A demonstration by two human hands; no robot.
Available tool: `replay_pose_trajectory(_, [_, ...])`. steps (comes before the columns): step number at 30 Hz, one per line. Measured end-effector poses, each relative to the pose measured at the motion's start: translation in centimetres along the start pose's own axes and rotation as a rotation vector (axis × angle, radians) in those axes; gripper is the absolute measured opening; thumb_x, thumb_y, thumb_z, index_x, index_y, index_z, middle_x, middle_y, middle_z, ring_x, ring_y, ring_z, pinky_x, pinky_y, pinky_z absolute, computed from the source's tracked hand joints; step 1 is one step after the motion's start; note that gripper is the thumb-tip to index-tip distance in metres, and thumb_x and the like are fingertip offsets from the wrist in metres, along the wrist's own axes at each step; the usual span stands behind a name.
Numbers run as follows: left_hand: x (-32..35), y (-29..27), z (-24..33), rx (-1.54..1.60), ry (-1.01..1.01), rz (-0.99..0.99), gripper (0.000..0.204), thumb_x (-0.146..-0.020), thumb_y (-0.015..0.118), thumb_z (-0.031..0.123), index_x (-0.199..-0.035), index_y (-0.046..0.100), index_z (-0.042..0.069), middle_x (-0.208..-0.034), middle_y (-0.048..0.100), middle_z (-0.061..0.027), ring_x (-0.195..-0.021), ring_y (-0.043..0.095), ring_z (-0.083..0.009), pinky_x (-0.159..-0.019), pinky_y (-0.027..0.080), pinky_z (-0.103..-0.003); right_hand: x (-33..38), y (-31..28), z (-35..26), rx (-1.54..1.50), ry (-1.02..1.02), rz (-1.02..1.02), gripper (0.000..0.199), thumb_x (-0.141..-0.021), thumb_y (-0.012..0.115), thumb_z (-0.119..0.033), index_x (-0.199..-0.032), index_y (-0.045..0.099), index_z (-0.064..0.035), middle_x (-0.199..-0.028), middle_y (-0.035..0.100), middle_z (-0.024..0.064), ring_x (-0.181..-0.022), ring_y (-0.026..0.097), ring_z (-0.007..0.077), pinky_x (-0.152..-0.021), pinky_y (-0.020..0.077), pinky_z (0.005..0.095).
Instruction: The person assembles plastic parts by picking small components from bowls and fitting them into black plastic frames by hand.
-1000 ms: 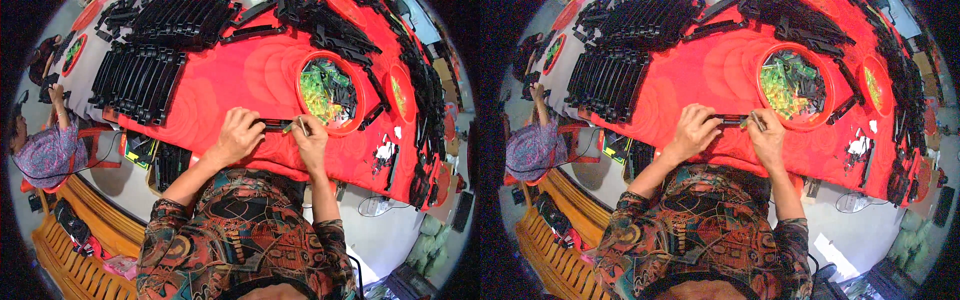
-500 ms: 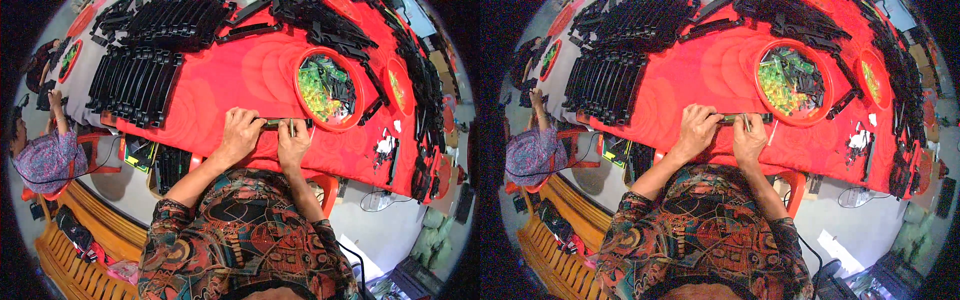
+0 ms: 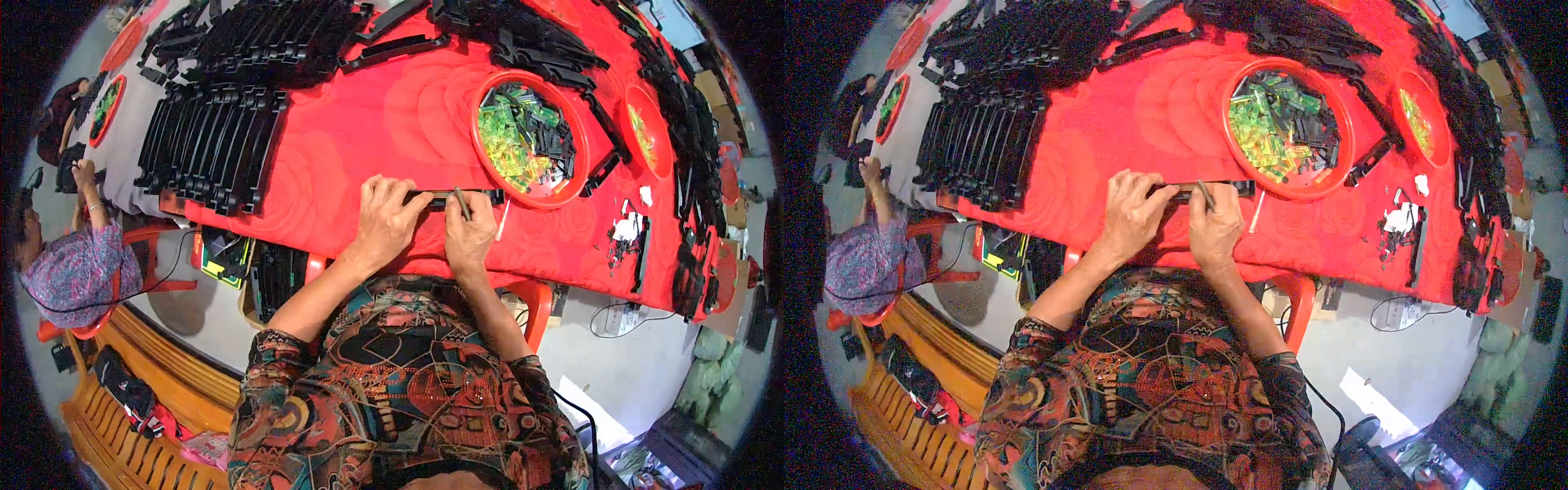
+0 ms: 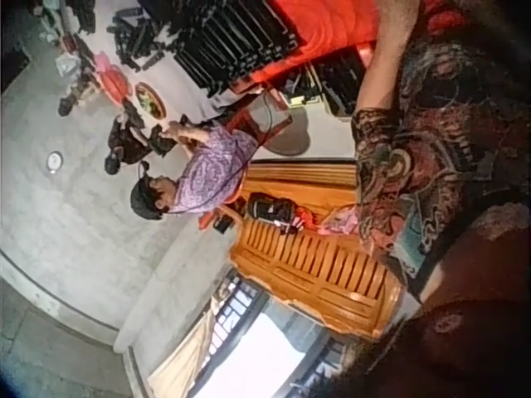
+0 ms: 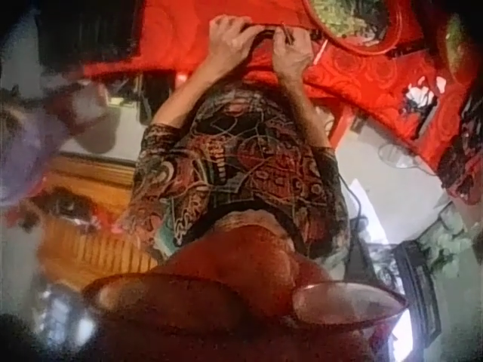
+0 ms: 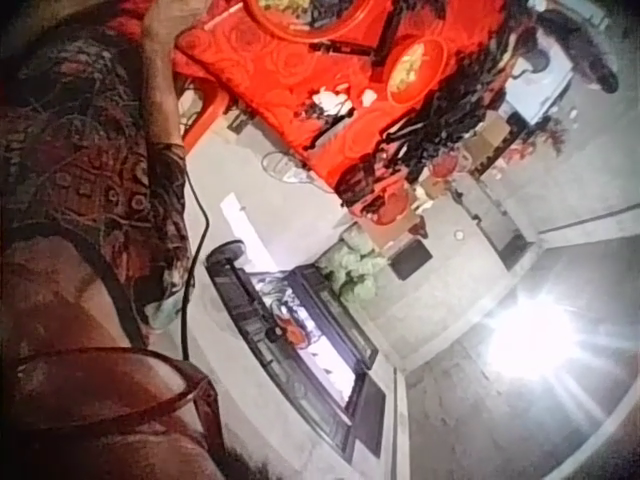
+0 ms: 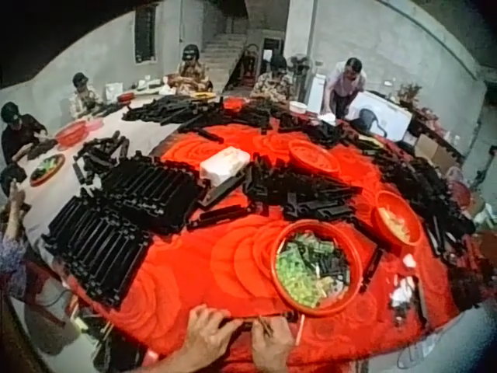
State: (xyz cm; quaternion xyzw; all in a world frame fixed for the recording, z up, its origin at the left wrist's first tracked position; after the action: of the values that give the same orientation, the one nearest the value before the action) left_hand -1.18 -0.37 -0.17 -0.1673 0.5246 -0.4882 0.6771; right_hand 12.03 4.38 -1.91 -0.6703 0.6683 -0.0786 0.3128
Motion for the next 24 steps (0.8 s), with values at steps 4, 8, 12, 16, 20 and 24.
replay_pose_trajectory(4, [0.1, -0.2, 0.9, -0.125, 0.052, -0.013, 0.024, -0.072, 0.058, 0.013, -0.095, 0.062, 0.011, -0.094, 0.052, -0.0086, -0.089, 0.050, -0.0248, -0.088, 0.035, -0.046, 0.4, 0.2, -1.4, 0.140, -0.163, -0.036, 0.009, -0.079, 0.057, -0.005, -0.087, 0.056, -0.0018, -0.084, 0.053, 0.0153, -0.078, 0.054, 0.0319, -0.064, 0.0444, 0.0396])
replay_pose_trajectory(8, [0.5, 0.3, 0.7, -0.174, 0.037, -0.074, 0.025, -0.072, 0.057, 0.012, -0.097, 0.062, 0.010, -0.097, 0.051, -0.0119, -0.092, 0.049, -0.0271, -0.091, 0.034, -0.049, 0.7, -0.1, -2.2, 0.163, -0.172, -0.105, 0.020, -0.077, 0.058, -0.004, -0.096, 0.055, -0.0033, -0.093, 0.052, 0.0153, -0.079, 0.057, 0.0340, -0.062, 0.0471, 0.0415])
replay_pose_trajectory(12, [0.2, 0.2, 0.8, -0.143, 0.024, -0.062, 0.028, -0.071, 0.058, 0.006, -0.099, 0.062, 0.010, -0.099, 0.053, -0.0117, -0.091, 0.051, -0.0287, -0.091, 0.035, -0.048, 1.3, -0.1, -2.1, 0.220, -0.272, -0.135, 0.027, -0.076, 0.060, -0.010, -0.102, 0.054, -0.0066, -0.097, 0.051, 0.0118, -0.067, 0.060, 0.0303, -0.051, 0.0490, 0.0406])
replay_pose_trajectory(16, [-0.2, 0.3, 0.7, -0.118, 0.004, -0.119, 0.025, -0.072, 0.057, 0.008, -0.097, 0.062, 0.009, -0.098, 0.052, -0.0114, -0.094, 0.049, -0.0283, -0.092, 0.033, -0.050, 1.1, 0.6, -2.1, 0.388, -0.254, -0.285, 0.034, -0.076, 0.058, -0.011, -0.108, 0.051, -0.0053, -0.097, 0.049, 0.0115, -0.065, 0.061, 0.0305, -0.052, 0.0505, 0.0404])
replay_pose_trajectory(20, [0.3, 0.5, 0.2, -0.116, -0.006, -0.158, 0.026, -0.072, 0.056, 0.006, -0.096, 0.062, 0.009, -0.098, 0.052, -0.0114, -0.095, 0.048, -0.0286, -0.093, 0.032, -0.050, 1.2, 1.0, -1.8, 0.386, -0.264, -0.332, 0.035, -0.075, 0.059, -0.011, -0.108, 0.051, -0.0046, -0.098, 0.048, 0.0131, -0.064, 0.060, 0.0315, -0.053, 0.0508, 0.0415])
replay_pose_trajectory(24, [0.1, 0.7, 0.5, -0.156, 0.020, -0.170, 0.028, -0.071, 0.055, 0.007, -0.098, 0.061, 0.009, -0.098, 0.051, -0.0120, -0.095, 0.048, -0.0288, -0.092, 0.032, -0.050, 0.8, 0.8, -1.9, 0.361, -0.274, -0.366, 0.035, -0.074, 0.059, -0.010, -0.108, 0.051, -0.0051, -0.099, 0.048, 0.0144, -0.065, 0.060, 0.0331, -0.054, 0.0507, 0.0426])
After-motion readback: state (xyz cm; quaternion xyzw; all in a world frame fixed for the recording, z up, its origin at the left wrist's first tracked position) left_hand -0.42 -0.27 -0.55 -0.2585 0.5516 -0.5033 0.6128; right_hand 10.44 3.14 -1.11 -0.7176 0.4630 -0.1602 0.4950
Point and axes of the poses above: each hand's wrist, its own x-axis away from the middle knuckle, its own y-axis out of the palm, z = x × y, the point moved 7 cm from there along -x, towards the middle knuckle
